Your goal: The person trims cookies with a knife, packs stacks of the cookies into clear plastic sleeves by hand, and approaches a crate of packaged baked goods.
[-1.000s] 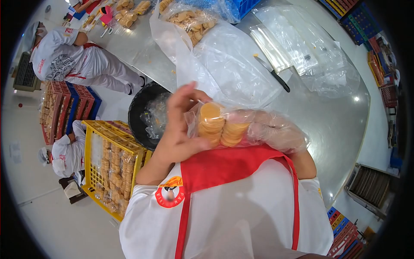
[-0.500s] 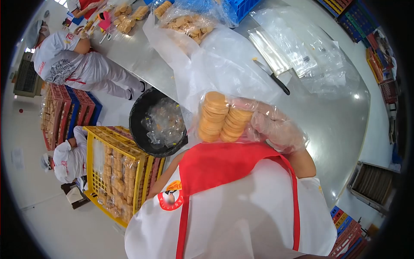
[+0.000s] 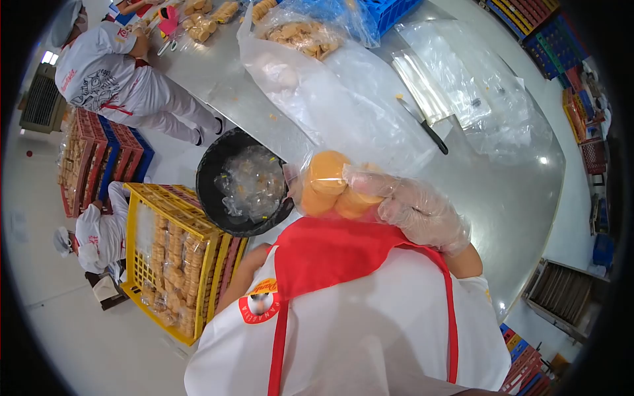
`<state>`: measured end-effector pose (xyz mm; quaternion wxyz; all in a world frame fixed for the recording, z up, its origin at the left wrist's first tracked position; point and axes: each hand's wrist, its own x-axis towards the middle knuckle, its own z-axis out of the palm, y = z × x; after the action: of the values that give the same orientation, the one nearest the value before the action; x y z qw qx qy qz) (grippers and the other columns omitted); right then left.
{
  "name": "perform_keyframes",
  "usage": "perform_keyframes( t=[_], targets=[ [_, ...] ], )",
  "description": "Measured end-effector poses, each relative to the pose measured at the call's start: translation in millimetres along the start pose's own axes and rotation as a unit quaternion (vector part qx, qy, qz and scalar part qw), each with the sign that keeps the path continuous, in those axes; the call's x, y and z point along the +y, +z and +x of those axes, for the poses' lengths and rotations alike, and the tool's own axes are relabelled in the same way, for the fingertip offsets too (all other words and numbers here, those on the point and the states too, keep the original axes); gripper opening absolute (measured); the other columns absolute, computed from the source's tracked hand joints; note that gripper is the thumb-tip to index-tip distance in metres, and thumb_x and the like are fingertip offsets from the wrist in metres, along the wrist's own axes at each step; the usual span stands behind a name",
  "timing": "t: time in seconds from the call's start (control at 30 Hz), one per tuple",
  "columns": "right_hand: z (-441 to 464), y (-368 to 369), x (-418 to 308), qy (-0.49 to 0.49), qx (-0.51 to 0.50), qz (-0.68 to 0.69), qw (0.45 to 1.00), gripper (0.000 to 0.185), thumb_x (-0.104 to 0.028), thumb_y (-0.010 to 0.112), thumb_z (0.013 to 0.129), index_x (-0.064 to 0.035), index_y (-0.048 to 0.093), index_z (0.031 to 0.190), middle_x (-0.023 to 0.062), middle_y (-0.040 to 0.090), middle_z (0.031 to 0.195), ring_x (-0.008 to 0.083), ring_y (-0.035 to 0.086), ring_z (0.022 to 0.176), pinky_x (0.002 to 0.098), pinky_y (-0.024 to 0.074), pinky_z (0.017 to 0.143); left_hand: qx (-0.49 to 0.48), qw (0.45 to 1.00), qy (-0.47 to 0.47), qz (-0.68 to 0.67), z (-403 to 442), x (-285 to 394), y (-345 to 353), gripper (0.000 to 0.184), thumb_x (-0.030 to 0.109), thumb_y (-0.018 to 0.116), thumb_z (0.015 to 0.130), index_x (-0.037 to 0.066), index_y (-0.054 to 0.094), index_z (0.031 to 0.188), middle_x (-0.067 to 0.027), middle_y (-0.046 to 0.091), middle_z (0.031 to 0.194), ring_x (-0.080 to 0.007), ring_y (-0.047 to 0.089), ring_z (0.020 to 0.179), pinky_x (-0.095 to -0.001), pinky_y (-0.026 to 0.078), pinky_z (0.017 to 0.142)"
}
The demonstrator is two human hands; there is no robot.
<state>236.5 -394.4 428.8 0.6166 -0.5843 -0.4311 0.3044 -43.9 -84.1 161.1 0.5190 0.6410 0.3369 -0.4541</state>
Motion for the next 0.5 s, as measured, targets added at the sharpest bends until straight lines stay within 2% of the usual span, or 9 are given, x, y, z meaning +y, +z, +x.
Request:
perform_keyframes(
  t=[0.07,0.1,0.17,0.2,0.27,0.33,0.37,0.43,0.5],
  targets=[
    [1,0,4,-0.023,-0.005,0.02,1.0,0.037,-0.014,0.051,0.104,-0.0076,0.056,0.14,0.0065,0.057,0.144,0.0224,0.06,0.118,0.0302,0.0499,0.09,0.07,0.993,-0.006,0.093,-4,21,-36,0.056,0.048,0.07,0.087,0.0,0.068,0.116,-0.0105,0.071,0.109,-0.0223,0.067,0.094,-0.0375,0.053,0.084],
    [2,0,5,-0.025,-0.018,0.018,0.999,0.037,-0.013,0.051,0.103,-0.0073,0.056,0.14,0.0069,0.057,0.144,0.0222,0.058,0.121,0.0298,0.0489,0.092,0.216,0.965,0.138,0.052,4,7,-51,0.052,0.046,0.074,0.085,-0.001,0.072,0.107,-0.0079,0.074,0.095,-0.0249,0.069,0.083,-0.0402,0.055,0.08],
    [7,3,3,-0.003,-0.035,0.03,0.999,0.038,-0.011,0.05,0.103,-0.0071,0.056,0.14,0.0078,0.056,0.145,0.0218,0.056,0.126,0.0293,0.0469,0.096,0.319,0.873,0.342,-0.14,-82,112,-46,0.066,0.039,0.077,0.084,-0.001,0.057,0.132,-0.0174,0.061,0.13,-0.0257,0.058,0.121,-0.0379,0.046,0.101],
    [9,6,-3,0.022,-0.036,0.044,0.998,0.037,-0.011,0.05,0.104,-0.0073,0.056,0.14,0.0082,0.055,0.145,0.0216,0.054,0.127,0.0291,0.0458,0.098,0.262,0.827,0.474,-0.155,-104,140,-53,0.083,0.042,0.079,0.081,0.002,0.044,0.144,-0.018,0.049,0.144,-0.0266,0.046,0.134,-0.0396,0.036,0.11],
    [13,14,-12,0.057,-0.045,0.071,0.995,0.037,-0.01,0.05,0.103,-0.0073,0.056,0.14,0.0088,0.054,0.146,0.0211,0.053,0.129,0.0289,0.0441,0.101,0.218,0.741,0.616,-0.157,-154,205,-34,0.102,0.046,0.086,0.071,0.004,0.036,0.148,-0.0147,0.05,0.14,-0.0268,0.049,0.13,-0.0406,0.036,0.109],
    [16,17,-18,0.076,-0.056,0.091,0.991,0.038,-0.01,0.051,0.103,-0.0072,0.056,0.14,0.0092,0.054,0.146,0.0204,0.053,0.128,0.0289,0.043,0.103,0.141,0.677,0.714,-0.11,-162,238,-15,0.107,0.041,0.091,0.066,0.003,0.034,0.148,-0.0134,0.048,0.14,-0.0257,0.051,0.125,-0.0386,0.037,0.107],
    [16,18,-19,0.08,-0.059,0.075,0.992,0.039,-0.009,0.051,0.102,-0.0077,0.055,0.142,0.0094,0.054,0.146,0.0199,0.052,0.129,0.0287,0.0428,0.103,0.125,0.693,0.704,-0.094,-172,251,-1,0.107,0.044,0.09,0.067,0.005,0.033,0.149,-0.0172,0.05,0.131,-0.0279,0.055,0.116,-0.0414,0.041,0.103],
    [13,18,-18,0.078,-0.049,0.056,0.994,0.044,-0.008,0.053,0.101,-0.0089,0.051,0.145,0.0098,0.055,0.144,0.0186,0.052,0.128,0.0279,0.0431,0.101,0.13,0.668,0.731,0.049,-182,266,4,0.083,0.021,0.082,0.079,0.0,0.034,0.144,-0.0143,0.051,0.123,-0.0257,0.053,0.111,-0.0373,0.041,0.099],
    [11,20,-7,0.056,-0.025,0.065,0.996,0.05,-0.009,0.057,0.099,-0.0105,0.047,0.148,0.0103,0.058,0.14,0.0167,0.056,0.121,0.0267,0.0449,0.097,0.174,0.663,0.721,0.098,-186,273,10,0.071,0.016,0.077,0.084,-0.001,0.036,0.139,-0.0157,0.05,0.119,-0.0275,0.053,0.108,-0.0376,0.042,0.097]
  ],
)
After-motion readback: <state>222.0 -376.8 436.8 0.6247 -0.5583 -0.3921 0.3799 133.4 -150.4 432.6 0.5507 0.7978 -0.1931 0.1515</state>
